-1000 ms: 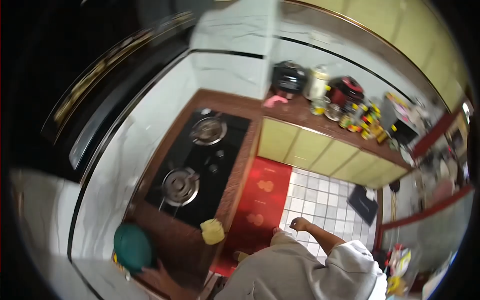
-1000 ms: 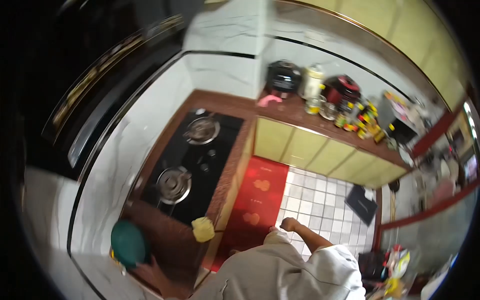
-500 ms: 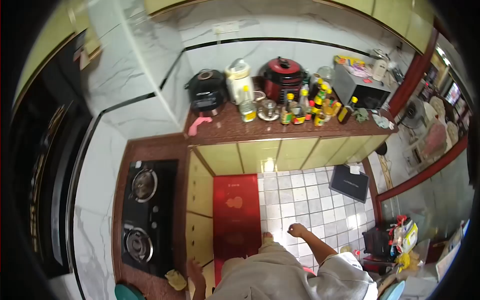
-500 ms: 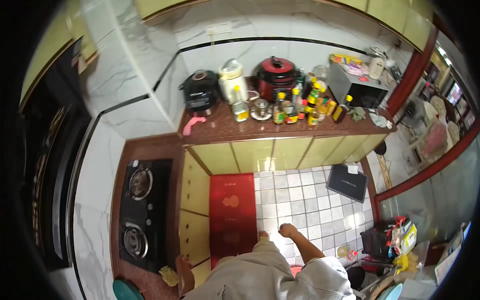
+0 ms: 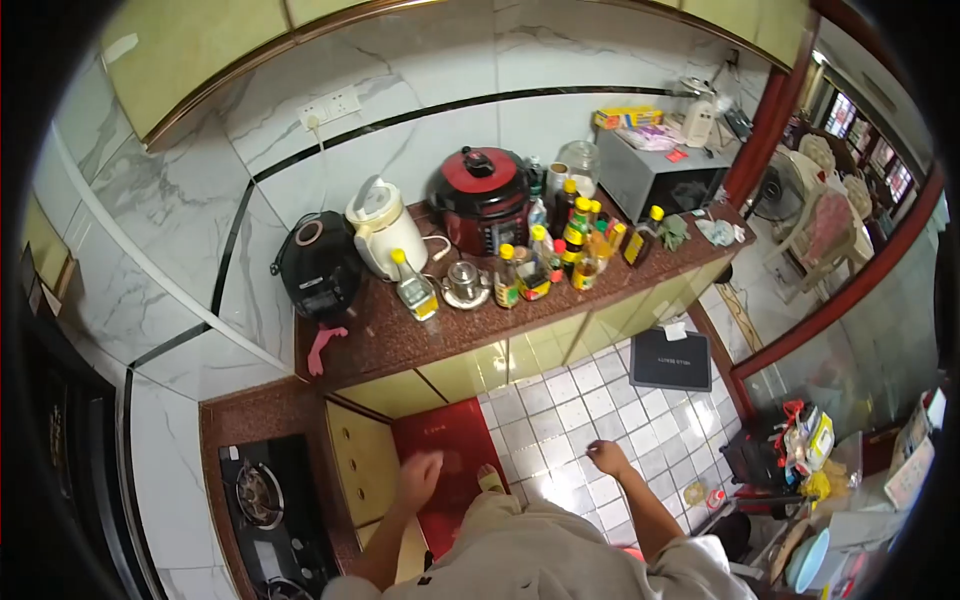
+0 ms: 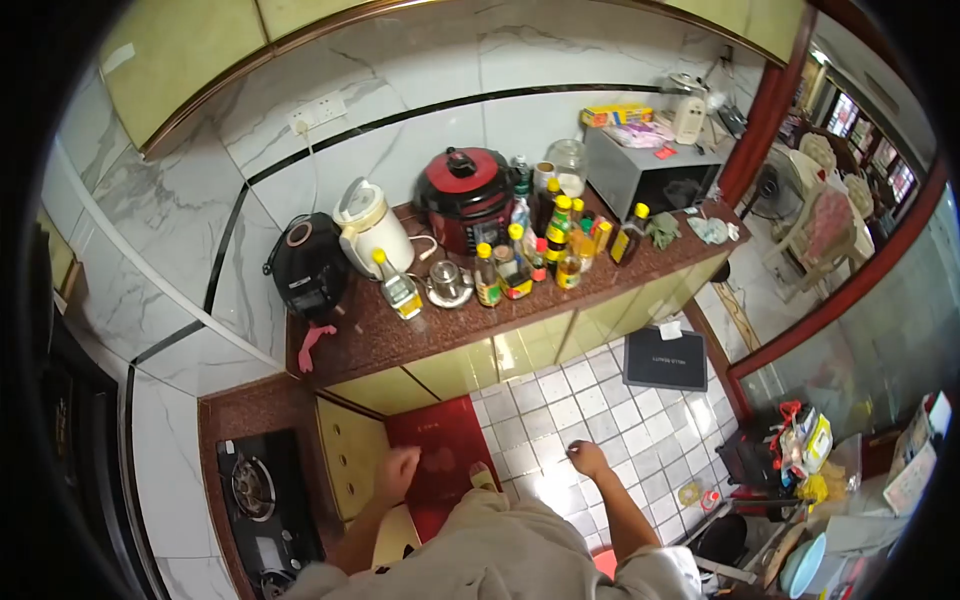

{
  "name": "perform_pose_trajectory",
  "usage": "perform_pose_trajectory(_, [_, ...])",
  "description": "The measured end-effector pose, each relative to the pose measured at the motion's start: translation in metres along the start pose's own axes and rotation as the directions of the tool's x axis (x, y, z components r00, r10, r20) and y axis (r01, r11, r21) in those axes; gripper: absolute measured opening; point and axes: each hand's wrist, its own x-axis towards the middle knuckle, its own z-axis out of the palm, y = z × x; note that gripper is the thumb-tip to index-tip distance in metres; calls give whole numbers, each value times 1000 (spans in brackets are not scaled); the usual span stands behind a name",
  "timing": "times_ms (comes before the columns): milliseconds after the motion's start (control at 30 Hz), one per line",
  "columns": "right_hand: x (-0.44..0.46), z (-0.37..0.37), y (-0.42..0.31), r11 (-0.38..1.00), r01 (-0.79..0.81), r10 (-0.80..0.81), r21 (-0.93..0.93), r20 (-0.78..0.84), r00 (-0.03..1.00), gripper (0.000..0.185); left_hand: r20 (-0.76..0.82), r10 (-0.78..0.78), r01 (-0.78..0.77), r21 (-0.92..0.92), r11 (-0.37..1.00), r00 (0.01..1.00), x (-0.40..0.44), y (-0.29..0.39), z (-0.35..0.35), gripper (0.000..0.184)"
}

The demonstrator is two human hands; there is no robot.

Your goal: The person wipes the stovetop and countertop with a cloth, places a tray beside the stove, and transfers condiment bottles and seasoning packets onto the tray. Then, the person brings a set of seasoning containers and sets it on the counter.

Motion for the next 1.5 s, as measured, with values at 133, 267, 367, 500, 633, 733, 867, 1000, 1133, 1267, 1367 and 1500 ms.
perform_pose_trajectory(133, [9, -37, -16, 969, -56, 92, 240, -138, 986, 27, -344, 27, -64, -95, 993, 939, 173, -55, -15, 21])
perform_pose_trajectory(267, [47, -77, -39, 951, 13, 85, 309, -301, 950, 28, -446, -140, 135, -43, 990, 884, 328, -50, -50, 51])
perform_pose_trajectory(367, [92, -129, -79, 918, 64, 82, 391, -345, 935, 32, -422, -149, 181, 36, 983, 894, 402, -104, -35, 60])
perform_pose_trajectory(500, [193, -188, -102, 855, 206, 28, 476, -439, 898, 44, -363, -313, 336, -1, 942, 878, 420, -87, -18, 55])
perform_pose_trajectory(633, [263, -257, -172, 927, 189, 18, 323, -543, 840, 60, -431, -270, 315, 35, 949, 861, 422, -101, -15, 40])
perform_pose_trajectory(733, [297, -278, -190, 983, 64, 39, 173, -536, 844, 69, -427, -354, 349, -94, 932, 832, 402, -97, -13, 29])
perform_pose_trajectory(867, [336, -269, -184, 998, 13, 24, 60, -583, 812, 69, -444, -335, 296, -157, 942, 831, 367, -57, -29, 20])
perform_pose_trajectory(1000, [341, -272, -183, 1000, 4, -12, -14, -594, 804, 58, -447, -307, 295, -97, 950, 840, 314, -8, -59, 17])
perform_pose_trajectory(1133, [345, -277, -178, 996, -2, -56, -93, -612, 789, 52, -431, -421, 324, -281, 903, 799, 234, 17, -76, 18])
perform_pose_trajectory(1267, [341, -257, -162, 977, 112, -205, -182, -656, 726, 51, -400, -520, 441, -277, 854, 755, 136, 43, -93, 20])
perform_pose_trajectory(1367, [277, -257, -187, 956, 234, -294, -179, -609, 736, 41, -435, -535, 432, -317, 844, 724, 74, 88, -104, 21])
perform_pose_trajectory(1500, [188, -230, -232, 865, 447, -502, -229, -402, 766, 29, -560, -533, 439, -307, 844, 634, -40, 122, -105, 27])
